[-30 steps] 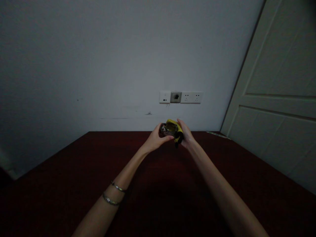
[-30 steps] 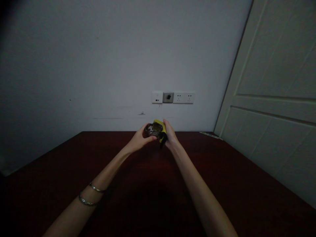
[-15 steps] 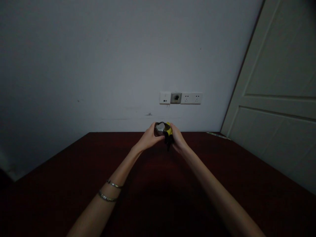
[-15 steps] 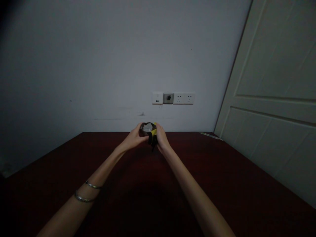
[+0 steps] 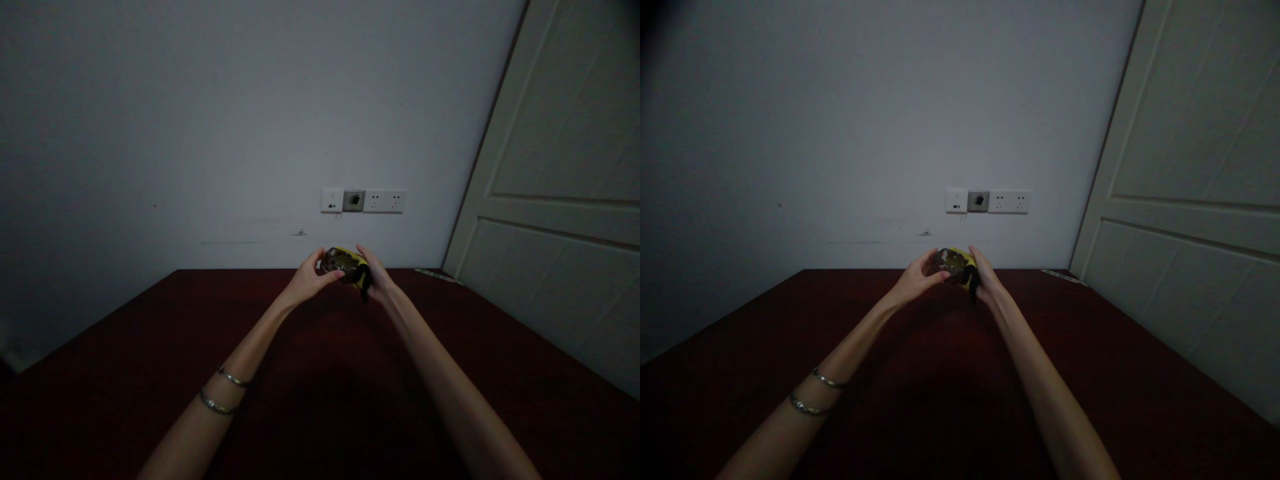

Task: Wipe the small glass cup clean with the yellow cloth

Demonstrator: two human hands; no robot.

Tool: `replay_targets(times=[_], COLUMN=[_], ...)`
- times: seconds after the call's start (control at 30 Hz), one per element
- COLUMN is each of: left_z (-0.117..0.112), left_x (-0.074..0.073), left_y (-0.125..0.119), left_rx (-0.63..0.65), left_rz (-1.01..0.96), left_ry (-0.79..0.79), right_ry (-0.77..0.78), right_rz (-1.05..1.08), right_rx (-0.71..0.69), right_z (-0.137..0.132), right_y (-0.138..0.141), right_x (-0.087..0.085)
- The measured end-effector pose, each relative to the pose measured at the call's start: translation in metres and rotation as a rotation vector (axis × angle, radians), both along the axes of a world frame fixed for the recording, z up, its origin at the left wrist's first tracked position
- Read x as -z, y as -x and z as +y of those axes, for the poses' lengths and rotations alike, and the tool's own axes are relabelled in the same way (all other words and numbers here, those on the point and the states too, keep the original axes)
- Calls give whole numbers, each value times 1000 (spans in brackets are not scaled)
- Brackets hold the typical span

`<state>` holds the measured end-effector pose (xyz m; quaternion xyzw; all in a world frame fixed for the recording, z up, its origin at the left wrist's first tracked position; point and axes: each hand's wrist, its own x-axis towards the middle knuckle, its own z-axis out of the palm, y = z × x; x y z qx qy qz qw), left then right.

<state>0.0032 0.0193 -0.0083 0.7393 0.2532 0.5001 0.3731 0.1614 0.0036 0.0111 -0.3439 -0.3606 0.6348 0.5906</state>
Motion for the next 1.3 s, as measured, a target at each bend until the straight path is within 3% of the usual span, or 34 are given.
replay_targets(times=[0.07, 0.13, 0.2, 0.37, 0.43, 0.67, 0.8, 0.97, 1.13, 1.2, 1.3], left_z=[-6, -11, -14, -5, -1, -9, -11, -12, -11, -9, -3], left_x=[-4, -8, -9, -5, -3, -8, -10, -11, -12, -11, -7], left_y=[1, 2, 1, -2, -1, 0, -9, -8, -3, -2, -3], left_rx=[159, 216, 164, -133, -165, 64, 64, 1, 206, 172, 22], left_rz=[50, 62, 77, 54, 7, -136, -180, -127, -4, 8, 28], left_ry=[-2, -8, -17, -92, -98, 75, 113, 162, 146, 124, 63], right_ry=[-17, -35, -52, -134, -167, -125, -74, -66, -67, -57, -29], right_rz=[4, -11, -23, 50, 66, -46, -88, -130, -118, -107, -86], right_rx=[-26, -21, 9, 84, 101, 192, 158, 51, 7, 10, -6], right_z=[-3, -6, -9, -14, -15, -3, 0, -5, -15, -16, -18], right_y=[0, 1, 4, 21, 28, 20, 1, -6, 2, 6, 17], right_x=[-2, -5, -8, -10, -7, -4, -6, -9, -15, -15, -12])
